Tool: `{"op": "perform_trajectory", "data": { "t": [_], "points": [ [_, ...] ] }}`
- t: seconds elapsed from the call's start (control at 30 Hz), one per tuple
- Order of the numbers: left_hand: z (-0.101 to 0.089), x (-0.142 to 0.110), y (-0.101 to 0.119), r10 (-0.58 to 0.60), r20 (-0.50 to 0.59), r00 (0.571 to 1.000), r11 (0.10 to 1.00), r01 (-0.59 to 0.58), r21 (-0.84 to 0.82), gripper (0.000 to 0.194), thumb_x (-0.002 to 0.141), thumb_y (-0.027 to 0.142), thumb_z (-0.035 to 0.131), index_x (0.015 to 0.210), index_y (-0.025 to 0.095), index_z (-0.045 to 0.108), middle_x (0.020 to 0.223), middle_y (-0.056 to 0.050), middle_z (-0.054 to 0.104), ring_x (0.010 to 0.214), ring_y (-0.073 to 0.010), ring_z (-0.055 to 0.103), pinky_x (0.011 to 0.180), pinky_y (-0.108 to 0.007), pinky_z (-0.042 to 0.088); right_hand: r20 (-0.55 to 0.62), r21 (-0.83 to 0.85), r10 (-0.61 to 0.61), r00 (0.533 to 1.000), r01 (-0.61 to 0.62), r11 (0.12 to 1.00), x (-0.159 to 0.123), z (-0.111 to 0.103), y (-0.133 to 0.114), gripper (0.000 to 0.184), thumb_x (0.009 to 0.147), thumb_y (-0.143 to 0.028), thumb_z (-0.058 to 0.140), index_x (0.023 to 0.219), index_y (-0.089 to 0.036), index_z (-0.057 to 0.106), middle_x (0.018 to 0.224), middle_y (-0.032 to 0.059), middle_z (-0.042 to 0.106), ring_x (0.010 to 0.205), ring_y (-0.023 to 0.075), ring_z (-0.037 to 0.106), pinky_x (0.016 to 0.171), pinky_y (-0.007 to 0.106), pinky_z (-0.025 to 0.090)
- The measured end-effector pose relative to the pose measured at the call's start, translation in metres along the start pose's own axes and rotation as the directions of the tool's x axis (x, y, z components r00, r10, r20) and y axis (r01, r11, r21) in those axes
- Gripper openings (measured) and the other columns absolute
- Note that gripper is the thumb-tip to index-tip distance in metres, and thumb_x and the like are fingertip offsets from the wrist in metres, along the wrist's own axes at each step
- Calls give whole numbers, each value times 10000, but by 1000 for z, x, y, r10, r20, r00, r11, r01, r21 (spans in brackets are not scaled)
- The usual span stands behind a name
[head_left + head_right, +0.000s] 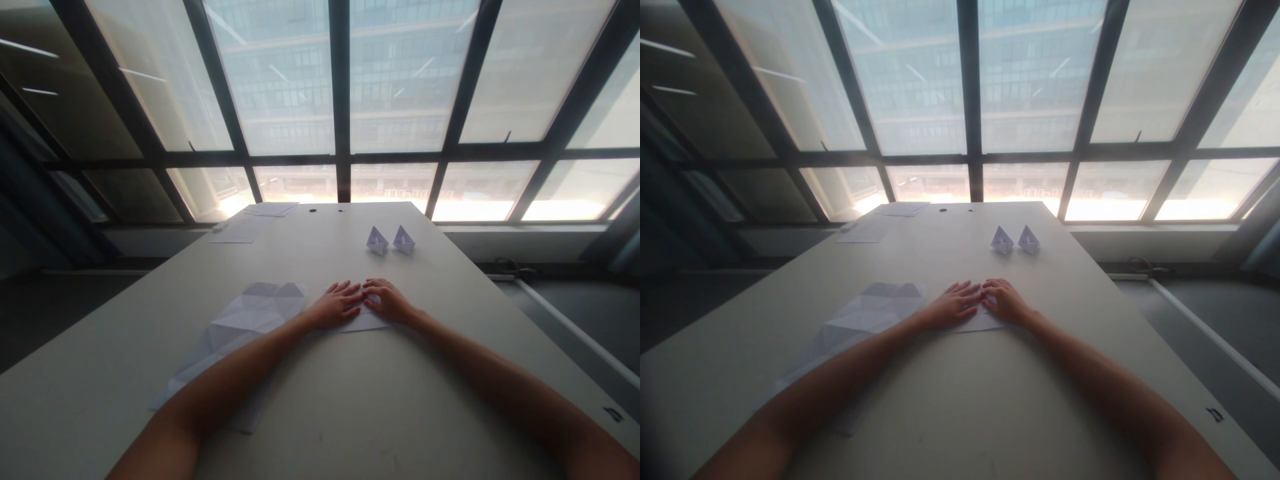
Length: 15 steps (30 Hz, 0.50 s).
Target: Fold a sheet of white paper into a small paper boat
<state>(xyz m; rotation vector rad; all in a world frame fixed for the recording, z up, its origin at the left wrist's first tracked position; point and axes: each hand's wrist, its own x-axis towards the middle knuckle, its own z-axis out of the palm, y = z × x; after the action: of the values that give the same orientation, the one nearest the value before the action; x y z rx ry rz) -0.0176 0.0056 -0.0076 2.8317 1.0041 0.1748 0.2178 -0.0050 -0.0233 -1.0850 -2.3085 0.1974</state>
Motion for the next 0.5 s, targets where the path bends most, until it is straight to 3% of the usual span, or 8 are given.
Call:
{"op": "perform_trajectory", "data": {
  "t": [0.1, 0.27, 0.37, 0.5],
  "points": [
    [-1, 0, 1, -1, -17, 1000, 1000, 1, -6, 539, 1007, 513, 394, 1529, 404, 314, 1612, 3, 280, 1491, -321, 217, 1196, -543, 178, -33, 27, 14, 999, -13, 1000, 1, 0, 0, 195, 897, -262, 611, 1039, -240, 743, 1195, 97, 690, 1164, 248, 606, 1058, 422, 431],
    [1, 1, 1, -3, -42, 999, 1000, 3, 7, 606, 1004, 527, 377, 1562, 326, 254, 1597, -26, 320, 1484, -291, 246, 1205, -496, 187, -13, 4, 52, 999, -52, 999, 0, -3, -1, 258, 920, -273, 580, 1130, -210, 716, 1193, 105, 673, 1135, 241, 600, 1036, 391, 441],
    [4, 1, 0, -27, -36, 999, 999, 28, 29, 664, 1003, 572, 329, 1570, 239, 237, 1619, -73, 261, 1499, -280, 202, 1215, -483, 154, 21, -17, 52, 998, -52, 999, -1, -5, -2, 316, 925, -302, 576, 1199, -202, 699, 1218, 117, 659, 1155, 250, 586, 1045, 396, 433],
    [7, 2, -2, -64, -15, 998, 995, 65, 70, 745, 982, 655, 263, 1564, 190, 234, 1637, -108, 185, 1515, -302, 117, 1209, -547, 69, 60, -68, 21, 998, -17, 998, -2, -5, -2, 363, 929, -342, 578, 1255, -220, 682, 1329, 131, 607, 1270, 275, 519, 1103, 435, 380]
  ]
}}
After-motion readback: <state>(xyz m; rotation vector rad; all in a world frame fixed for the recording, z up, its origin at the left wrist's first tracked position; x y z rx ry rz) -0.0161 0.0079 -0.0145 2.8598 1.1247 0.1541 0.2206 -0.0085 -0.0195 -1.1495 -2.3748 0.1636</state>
